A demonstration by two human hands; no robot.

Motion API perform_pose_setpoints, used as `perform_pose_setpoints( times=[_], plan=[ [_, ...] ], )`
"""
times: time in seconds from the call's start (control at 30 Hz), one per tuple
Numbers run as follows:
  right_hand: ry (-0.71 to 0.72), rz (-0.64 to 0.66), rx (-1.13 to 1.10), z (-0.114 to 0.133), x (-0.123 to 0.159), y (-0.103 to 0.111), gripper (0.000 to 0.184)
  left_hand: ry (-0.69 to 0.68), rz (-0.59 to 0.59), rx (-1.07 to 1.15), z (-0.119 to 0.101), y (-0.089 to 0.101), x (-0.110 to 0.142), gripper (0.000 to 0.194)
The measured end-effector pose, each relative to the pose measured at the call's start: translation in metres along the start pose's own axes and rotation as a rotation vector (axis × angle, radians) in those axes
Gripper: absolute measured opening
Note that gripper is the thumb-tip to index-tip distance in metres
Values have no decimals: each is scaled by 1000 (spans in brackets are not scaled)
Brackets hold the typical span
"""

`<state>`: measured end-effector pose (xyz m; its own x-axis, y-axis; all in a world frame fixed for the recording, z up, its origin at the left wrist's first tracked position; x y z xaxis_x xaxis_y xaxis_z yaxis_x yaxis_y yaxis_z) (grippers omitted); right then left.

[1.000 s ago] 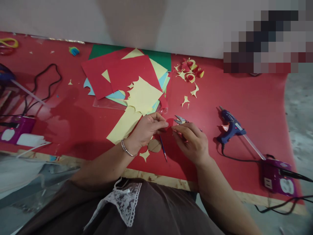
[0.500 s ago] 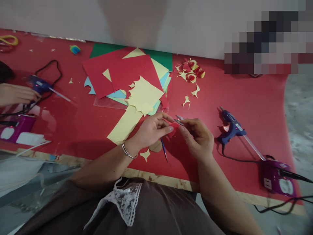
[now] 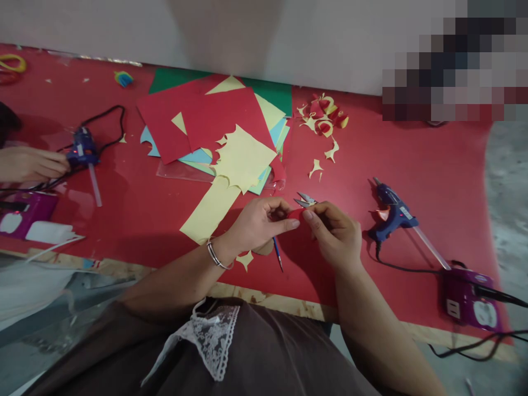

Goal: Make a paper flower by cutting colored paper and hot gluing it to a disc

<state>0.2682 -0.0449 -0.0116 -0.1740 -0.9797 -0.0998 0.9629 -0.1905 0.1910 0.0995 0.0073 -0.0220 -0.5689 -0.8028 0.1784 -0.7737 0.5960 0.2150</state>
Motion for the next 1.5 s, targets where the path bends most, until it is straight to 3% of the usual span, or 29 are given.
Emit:
perform_pose_setpoints(
  times=[0.37,0.77,0.93,1.13,1.3,1.4,1.5],
  plan=[
    [10,-24,71,3,1,-2,43,3,-123,-74,2,-3,3,27],
    [4,-15,50,3,2,-3,46,-38,-35,-128,-5,-1,1,24],
    [9,9,35,4,1,-5,45,-34,-21,10,2,-3,0,25],
    [-26,10,-32,1,0,-6,43,-97,-164,97,3,4,-3,32],
    [-31,65,-73,1,-1,-12,39,-57,-217,158,4,4,-1,35],
    [31,69,-25,5,0,-12,28,6,-234,227,7,5,-1,35],
    [212,45,99,15,3,-12,11,62,-268,318,11,6,-1,38]
  ],
)
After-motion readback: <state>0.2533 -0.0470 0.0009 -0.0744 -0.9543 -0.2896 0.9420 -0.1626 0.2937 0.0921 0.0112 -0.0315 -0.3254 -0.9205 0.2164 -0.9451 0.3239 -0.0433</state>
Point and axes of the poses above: each hand's wrist, its own x-axis away from the middle knuckle, its own y-axis out of the back of the hand, z = x × y, the point moved 7 cm from there along -x, towards the middle knuckle, and after that the axes turned 14 degrees about -x, right-handed, at the moved point
